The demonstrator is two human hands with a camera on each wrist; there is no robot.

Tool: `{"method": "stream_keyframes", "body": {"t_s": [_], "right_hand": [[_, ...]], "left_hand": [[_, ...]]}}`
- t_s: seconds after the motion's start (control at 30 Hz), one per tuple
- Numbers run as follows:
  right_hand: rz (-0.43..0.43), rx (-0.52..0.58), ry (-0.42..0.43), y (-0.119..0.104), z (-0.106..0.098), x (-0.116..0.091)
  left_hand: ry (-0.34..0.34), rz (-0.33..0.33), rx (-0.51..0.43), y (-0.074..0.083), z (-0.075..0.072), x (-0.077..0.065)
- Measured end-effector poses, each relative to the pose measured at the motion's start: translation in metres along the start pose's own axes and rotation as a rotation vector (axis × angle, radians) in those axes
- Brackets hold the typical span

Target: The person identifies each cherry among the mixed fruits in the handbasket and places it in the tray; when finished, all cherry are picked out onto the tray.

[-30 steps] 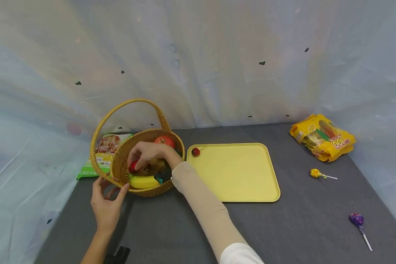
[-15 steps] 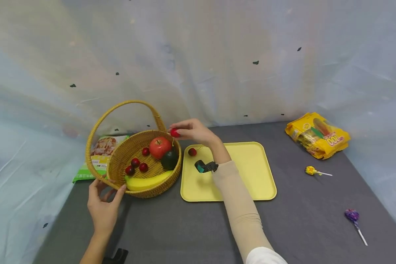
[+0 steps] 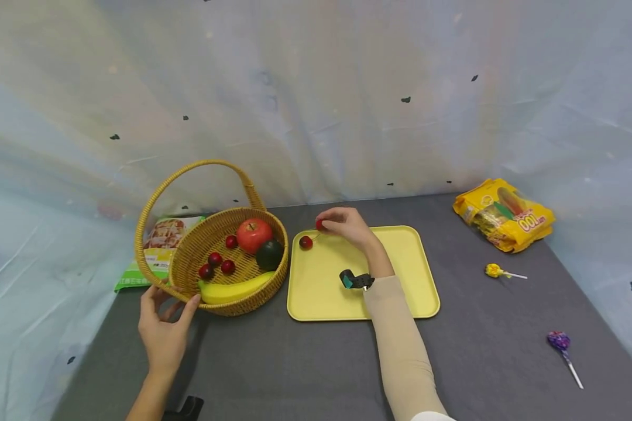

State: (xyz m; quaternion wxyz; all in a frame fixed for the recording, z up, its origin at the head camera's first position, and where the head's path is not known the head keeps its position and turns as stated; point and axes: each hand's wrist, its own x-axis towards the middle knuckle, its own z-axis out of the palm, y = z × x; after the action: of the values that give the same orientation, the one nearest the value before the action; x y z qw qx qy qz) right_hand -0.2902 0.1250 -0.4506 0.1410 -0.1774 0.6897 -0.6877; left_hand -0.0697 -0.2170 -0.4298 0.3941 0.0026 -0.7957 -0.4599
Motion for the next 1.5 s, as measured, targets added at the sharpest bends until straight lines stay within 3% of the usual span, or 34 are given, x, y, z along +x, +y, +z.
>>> {"method": "stream_keyframes", "body": {"t_s": [0.23,0.4,0.53,0.73,0.87,1.13,1.37,1.5], "right_hand": [[-0.062,-0.127,0.083,0.011,-0.013,-0.013],[-0.027,-0.198,0.076,0.016,-0.020,-0.020],[-0.022,-0.297,0.068,0.019,-0.019,-0.020],[-0.008,-0.398,0.063,0.022,-0.013,-0.018],[0.002,-0.396,0.064,0.022,-0.011,-0.019],[0.030,-0.419,0.089,0.025,-0.010,-0.020],[0.026,-0.466,0.097,0.020,-0.009,-0.020],[-0.057,-0.533,0.179,0.000,-0.001,-0.019]], "left_hand": [[-0.002,-0.013,0.007,-0.010,0.002,-0.002],[-0.012,-0.040,0.008,-0.031,0.001,-0.004],[-0.025,-0.048,0.006,-0.036,0.000,-0.004],[-0.018,-0.025,0.002,-0.033,0.000,-0.004],[-0.014,-0.001,0.004,-0.015,0.001,-0.002],[-0.009,0.020,-0.004,0.001,0.000,0.000],[-0.007,0.001,0.009,0.001,0.000,0.000],[-0.008,-0.032,0.037,-0.003,0.001,-0.001]]}}
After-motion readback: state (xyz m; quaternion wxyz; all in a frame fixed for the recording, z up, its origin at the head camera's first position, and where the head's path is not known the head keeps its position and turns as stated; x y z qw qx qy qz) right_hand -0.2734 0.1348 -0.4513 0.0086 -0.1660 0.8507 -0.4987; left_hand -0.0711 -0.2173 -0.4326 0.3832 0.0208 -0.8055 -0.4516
